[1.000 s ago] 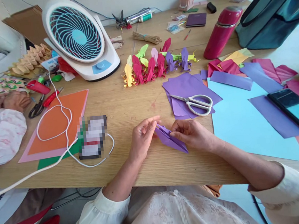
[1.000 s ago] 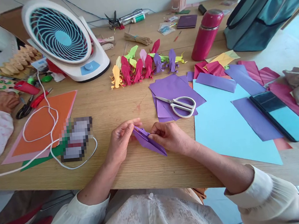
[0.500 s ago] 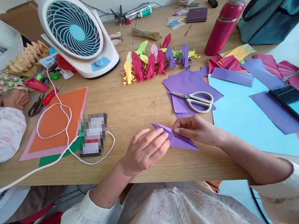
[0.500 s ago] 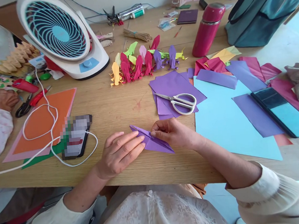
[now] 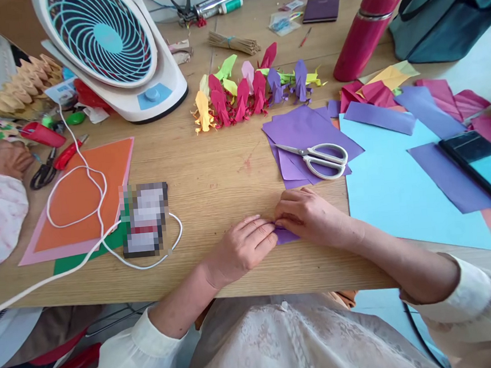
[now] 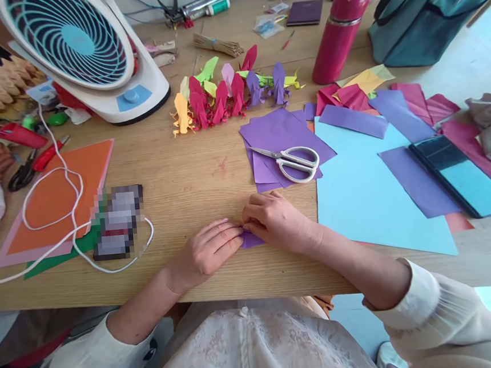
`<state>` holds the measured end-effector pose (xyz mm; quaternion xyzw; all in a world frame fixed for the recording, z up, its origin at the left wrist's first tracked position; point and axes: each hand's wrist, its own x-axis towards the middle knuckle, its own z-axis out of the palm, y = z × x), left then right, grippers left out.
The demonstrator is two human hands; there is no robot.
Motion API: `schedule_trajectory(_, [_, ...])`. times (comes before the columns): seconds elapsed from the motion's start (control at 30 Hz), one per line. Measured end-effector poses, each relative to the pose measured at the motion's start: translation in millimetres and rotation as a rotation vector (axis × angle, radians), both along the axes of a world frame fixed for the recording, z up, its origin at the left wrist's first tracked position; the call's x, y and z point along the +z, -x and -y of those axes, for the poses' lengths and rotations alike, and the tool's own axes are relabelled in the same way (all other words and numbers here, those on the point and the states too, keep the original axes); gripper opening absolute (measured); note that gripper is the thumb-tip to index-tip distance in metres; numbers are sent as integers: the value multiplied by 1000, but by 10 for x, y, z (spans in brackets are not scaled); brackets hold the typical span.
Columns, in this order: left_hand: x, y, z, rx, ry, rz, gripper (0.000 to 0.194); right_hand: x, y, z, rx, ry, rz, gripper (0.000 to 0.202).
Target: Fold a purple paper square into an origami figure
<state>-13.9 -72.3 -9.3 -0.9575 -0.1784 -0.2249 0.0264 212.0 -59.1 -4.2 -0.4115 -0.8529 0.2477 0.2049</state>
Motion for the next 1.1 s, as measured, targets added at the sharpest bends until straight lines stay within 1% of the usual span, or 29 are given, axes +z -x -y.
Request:
schedule_trajectory(0.03, [-12,4,12,5,25,-2,16,-3,3,5,-5,-51,26,12])
schedule_trajectory(0.1, [-26,11,41,32,65,11,16,4,-2,42,-7,-101,12,13])
schedule_trajectory(0.23, [-45,12,89,80,154,57,18,3,-48,206,62,-98,-110,13])
schedule_trajectory(0.33, [-59,13,101,93,204,79,19,-45,-85,325,138,-195,-29,14])
schedule_trajectory(0.4, [-61,18,103,89,207,69,18,-79,-92,362,150,-287,26,16])
schedule_trajectory(0.53, [-50,39,109,75,210,53,18,-106,-63,354,163,-414,86,16])
schedule_trajectory(0.73, [-68,61,100,102,250,80,21,-75,-22,361,187,-544,198,16])
schedule_trajectory(0.87, [-64,63,64,78,204,53,18,-68,-21,373,188,-545,191,16])
schedule_trajectory(1.03, [-23,76,29,17,36,16,19,-84,-40,340,173,-445,122,18])
schedule_trajectory(1.1, [-21,81,24,25,39,21,19,-86,-39,332,174,-439,117,17])
